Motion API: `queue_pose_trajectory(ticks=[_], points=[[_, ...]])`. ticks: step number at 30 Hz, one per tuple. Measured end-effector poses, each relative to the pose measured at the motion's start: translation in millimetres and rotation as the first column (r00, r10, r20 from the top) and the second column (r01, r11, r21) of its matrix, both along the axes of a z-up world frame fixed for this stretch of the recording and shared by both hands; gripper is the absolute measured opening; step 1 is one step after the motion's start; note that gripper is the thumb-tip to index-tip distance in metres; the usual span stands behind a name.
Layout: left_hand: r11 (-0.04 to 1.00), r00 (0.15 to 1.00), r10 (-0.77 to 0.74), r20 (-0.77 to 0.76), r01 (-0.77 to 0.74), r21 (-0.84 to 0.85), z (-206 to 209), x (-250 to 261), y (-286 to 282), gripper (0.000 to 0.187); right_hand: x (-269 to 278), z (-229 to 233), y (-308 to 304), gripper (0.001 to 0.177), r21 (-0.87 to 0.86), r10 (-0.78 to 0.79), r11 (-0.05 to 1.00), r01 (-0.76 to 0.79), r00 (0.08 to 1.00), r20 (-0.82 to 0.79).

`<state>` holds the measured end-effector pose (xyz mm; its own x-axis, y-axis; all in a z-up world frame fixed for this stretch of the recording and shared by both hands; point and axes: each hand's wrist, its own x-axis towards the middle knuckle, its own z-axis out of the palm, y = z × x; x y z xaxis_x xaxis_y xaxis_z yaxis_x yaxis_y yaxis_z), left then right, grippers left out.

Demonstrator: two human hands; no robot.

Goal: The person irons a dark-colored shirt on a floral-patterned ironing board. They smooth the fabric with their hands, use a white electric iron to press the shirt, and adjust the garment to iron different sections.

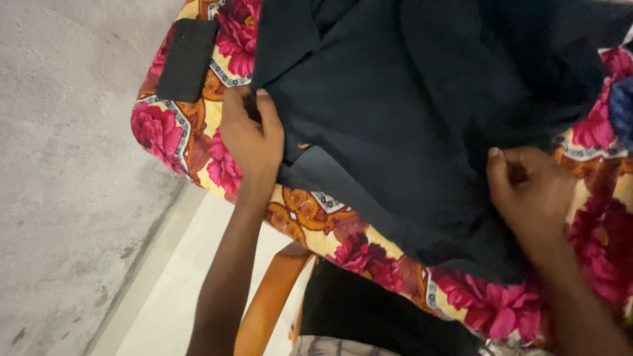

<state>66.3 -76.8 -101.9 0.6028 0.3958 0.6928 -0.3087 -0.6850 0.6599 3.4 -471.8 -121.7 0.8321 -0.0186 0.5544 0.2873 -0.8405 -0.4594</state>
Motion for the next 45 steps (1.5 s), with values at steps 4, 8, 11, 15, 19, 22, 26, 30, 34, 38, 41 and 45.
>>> queue_pose_trajectory(ticks=[4,8,11,15,19,22,26,30,34,38,41,45], points=[[0.996,0.999,0.013,-0.038,-0.009,0.086,0.7,1.1,5.7,0.022,-6.0,3.8,2.9,0.021,-0.163,0.077,0.985,-0.064,0.994,0.078],[0.975,0.999,0.012,0.034,-0.019,0.222,25.6,-26.0,-9.8,0.037,-32.9,34.2,25.4,0.019,-0.18,0.178,0.97,-0.165,0.982,0.058],[0.872,0.971,-0.232,0.056,0.183,0.454,36.0,-60.3,-7.1,0.047,-58.5,53.7,37.9,0.026,-0.265,0.248,0.929,-0.257,0.966,-0.066],[0.65,0.816,-0.517,-0.259,0.571,0.502,36.0,-87.9,-0.1,0.054,-96.8,54.7,40.9,0.041,-0.185,0.304,0.918,-0.351,0.921,-0.242],[0.611,0.793,-0.546,-0.27,0.598,0.519,25.4,-108.3,9.4,0.062,-118.1,47.4,40.5,0.053,-0.288,0.347,0.876,-0.388,0.92,-0.183],[0.477,0.704,-0.603,-0.376,0.696,0.537,22.4,-119.3,29.5,0.034,-120.9,41.3,39.3,0.038,-0.28,0.336,0.884,-0.374,0.925,-0.176],[0.454,0.742,-0.558,-0.373,0.649,0.611,21.5,-140.9,41.9,0.026,-123.0,31.6,29.4,0.017,-0.141,0.419,0.887,-0.439,0.895,-0.15],[0.482,0.711,-0.572,-0.41,0.695,0.533,29.3,-151.5,45.5,0.029,-125.4,18.4,15.6,0.018,-0.025,0.455,0.883,-0.469,0.867,-0.202],[0.571,0.69,-0.487,-0.536,0.715,0.403,36.9,-145.4,42.5,0.041,-122.0,2.7,-6.1,0.026,0.042,0.461,0.878,-0.477,0.819,-0.34],[0.799,0.847,-0.415,-0.332,0.514,0.312,28.8,-127.8,31.9,0.039,-123.8,0.6,-7.7,0.016,-0.066,0.276,0.953,-0.297,0.934,-0.226],[0.912,0.909,-0.238,-0.341,0.33,0.245,17.2,-109.7,25.0,0.032,-126.4,14.4,10.9,0.023,-0.11,0.107,0.984,-0.143,0.955,-0.278],[0.936,0.98,-0.002,-0.199,0.072,0.346,4.8,-94.7,23.6,0.033,-123.0,30.7,33.0,0.037,-0.046,0.206,0.973,-0.226,0.942,-0.266]])
